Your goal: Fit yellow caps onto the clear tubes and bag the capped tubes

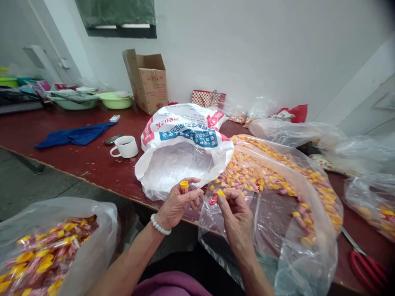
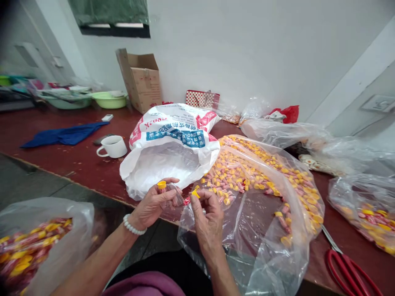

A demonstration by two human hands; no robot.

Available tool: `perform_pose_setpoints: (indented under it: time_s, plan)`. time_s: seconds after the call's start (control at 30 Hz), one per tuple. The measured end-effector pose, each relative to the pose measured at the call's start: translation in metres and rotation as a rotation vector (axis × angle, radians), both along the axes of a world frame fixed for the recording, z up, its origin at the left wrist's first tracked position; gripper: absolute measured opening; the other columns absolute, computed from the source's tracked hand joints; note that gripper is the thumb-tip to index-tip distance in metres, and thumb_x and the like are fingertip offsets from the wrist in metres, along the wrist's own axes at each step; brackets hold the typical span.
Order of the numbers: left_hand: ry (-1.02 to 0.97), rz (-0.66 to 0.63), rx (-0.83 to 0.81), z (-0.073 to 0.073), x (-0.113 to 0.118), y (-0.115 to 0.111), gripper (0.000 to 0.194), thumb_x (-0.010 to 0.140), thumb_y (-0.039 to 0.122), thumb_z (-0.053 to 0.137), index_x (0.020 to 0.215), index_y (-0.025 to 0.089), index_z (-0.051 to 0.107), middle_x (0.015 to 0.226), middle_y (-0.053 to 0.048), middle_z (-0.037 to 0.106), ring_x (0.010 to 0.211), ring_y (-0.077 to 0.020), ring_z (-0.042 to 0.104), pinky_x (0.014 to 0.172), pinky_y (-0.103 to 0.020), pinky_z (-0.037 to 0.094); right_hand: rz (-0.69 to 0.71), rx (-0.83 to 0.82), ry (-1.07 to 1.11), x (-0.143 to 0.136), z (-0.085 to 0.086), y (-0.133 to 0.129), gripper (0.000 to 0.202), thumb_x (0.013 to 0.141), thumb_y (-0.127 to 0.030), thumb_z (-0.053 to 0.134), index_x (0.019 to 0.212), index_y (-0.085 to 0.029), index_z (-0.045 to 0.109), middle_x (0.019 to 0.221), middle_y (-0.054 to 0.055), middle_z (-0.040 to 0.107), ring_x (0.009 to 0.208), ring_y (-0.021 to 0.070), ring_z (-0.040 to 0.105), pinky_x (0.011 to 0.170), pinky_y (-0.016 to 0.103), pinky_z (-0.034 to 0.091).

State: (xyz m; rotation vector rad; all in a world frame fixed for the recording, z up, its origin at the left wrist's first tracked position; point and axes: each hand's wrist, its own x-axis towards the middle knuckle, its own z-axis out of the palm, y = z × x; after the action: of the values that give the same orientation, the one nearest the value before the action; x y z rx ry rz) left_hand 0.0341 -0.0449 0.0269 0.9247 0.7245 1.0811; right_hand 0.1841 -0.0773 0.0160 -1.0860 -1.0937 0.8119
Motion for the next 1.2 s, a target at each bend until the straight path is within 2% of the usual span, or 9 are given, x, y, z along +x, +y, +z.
perform_pose_setpoints:
  time_s: [0.17, 0.3, 0.43, 0.53, 0.63, 0.87, 1.03, 1.13, 1.2]
  plan:
    - [-0.258, -0.045, -0.326, -0.008, 0.002, -0.010, 0.031, 0.070, 0.018, 0.073, 0.092, 0.017, 0.051, 0.085, -0.004, 0.065, 0.067, -0.0137, 0.064, 0.061, -0.023, 0.049, -0.105, 0.047, -0.009, -0.007, -0.011, -0.009, 0.021, 0.079, -0.036, 0.065, 0.087, -0.019, 0.058, 0.080, 0.000, 0.061, 0.072, 0.0132, 0.056, 0.068, 0.027, 0.046]
    - [-0.196, -0.187, -0.256, -0.012, 0.008, -0.026, 0.019, 0.076, 0.023, 0.068, 0.087, 0.014, 0.056, 0.078, -0.005, 0.063, 0.066, -0.0154, 0.064, 0.059, -0.024, 0.048, -0.065, 0.043, -0.102, -0.005, -0.011, -0.007, 0.018, 0.082, -0.036, 0.061, 0.088, -0.019, 0.058, 0.078, 0.000, 0.061, 0.068, 0.0130, 0.056, 0.065, 0.026, 0.046]
    - [-0.149, -0.272, -0.215, -0.011, 0.009, -0.033, 0.023, 0.078, 0.027, 0.066, 0.096, 0.012, 0.063, 0.077, -0.006, 0.061, 0.061, -0.0138, 0.061, 0.053, -0.022, 0.045, 0.056, 0.092, -0.425, 0.003, -0.008, -0.012, 0.016, 0.088, -0.035, 0.052, 0.091, -0.021, 0.057, 0.084, 0.001, 0.061, 0.077, 0.0155, 0.057, 0.071, 0.029, 0.045]
    - [-0.135, -0.220, -0.235, -0.012, 0.007, -0.030, 0.025, 0.074, 0.025, 0.070, 0.093, 0.010, 0.065, 0.075, -0.006, 0.061, 0.061, -0.0131, 0.060, 0.055, -0.022, 0.047, 0.130, 0.227, -0.718, 0.006, -0.010, -0.016, 0.040, 0.073, -0.039, 0.069, 0.105, -0.021, 0.052, 0.103, 0.007, 0.060, 0.096, 0.0227, 0.055, 0.085, 0.037, 0.044]
    - [-0.118, -0.201, -0.269, -0.016, 0.005, -0.029, 0.028, 0.070, 0.027, 0.073, 0.090, 0.010, 0.065, 0.074, -0.006, 0.061, 0.055, -0.0135, 0.060, 0.054, -0.024, 0.047, 0.151, 0.303, -0.861, 0.004, -0.016, -0.016, 0.067, 0.059, -0.041, 0.079, 0.113, -0.020, 0.046, 0.113, 0.011, 0.056, 0.104, 0.0278, 0.052, 0.088, 0.042, 0.042]
    - [-0.018, -0.093, -0.259, -0.017, 0.008, -0.037, 0.022, 0.070, 0.030, 0.073, 0.075, 0.012, 0.063, 0.069, -0.002, 0.060, 0.058, -0.0107, 0.056, 0.056, -0.022, 0.048, 0.109, 0.232, -0.979, -0.009, -0.018, -0.020, 0.041, 0.059, -0.033, 0.067, 0.094, -0.021, 0.050, 0.091, 0.006, 0.059, 0.087, 0.0243, 0.054, 0.077, 0.037, 0.042]
    - [-0.044, -0.020, -0.365, -0.020, 0.014, -0.030, 0.020, 0.072, 0.031, 0.070, 0.076, 0.015, 0.058, 0.065, 0.000, 0.057, 0.050, -0.0109, 0.053, 0.045, -0.022, 0.047, 0.159, 0.196, -0.926, -0.011, -0.019, -0.029, 0.067, 0.062, -0.043, 0.072, 0.119, -0.021, 0.044, 0.118, 0.010, 0.054, 0.106, 0.0262, 0.050, 0.087, 0.040, 0.041]
    - [-0.065, -0.020, -0.404, -0.022, 0.016, -0.025, 0.014, 0.074, 0.026, 0.066, 0.079, 0.016, 0.057, 0.065, -0.001, 0.058, 0.051, -0.0123, 0.054, 0.044, -0.023, 0.047, 0.123, 0.216, -0.744, 0.009, -0.020, -0.032, 0.077, 0.066, -0.044, 0.073, 0.129, -0.021, 0.036, 0.124, 0.010, 0.051, 0.108, 0.0227, 0.051, 0.087, 0.036, 0.045]
    - [-0.072, -0.068, -0.416, -0.021, 0.014, -0.022, 0.011, 0.076, 0.024, 0.063, 0.077, 0.016, 0.055, 0.066, -0.001, 0.057, 0.050, -0.0126, 0.054, 0.044, -0.025, 0.047, -0.029, 0.136, -0.728, 0.041, -0.022, -0.030, 0.059, 0.076, -0.042, 0.066, 0.126, -0.022, 0.041, 0.118, 0.009, 0.055, 0.100, 0.0197, 0.055, 0.083, 0.033, 0.047]
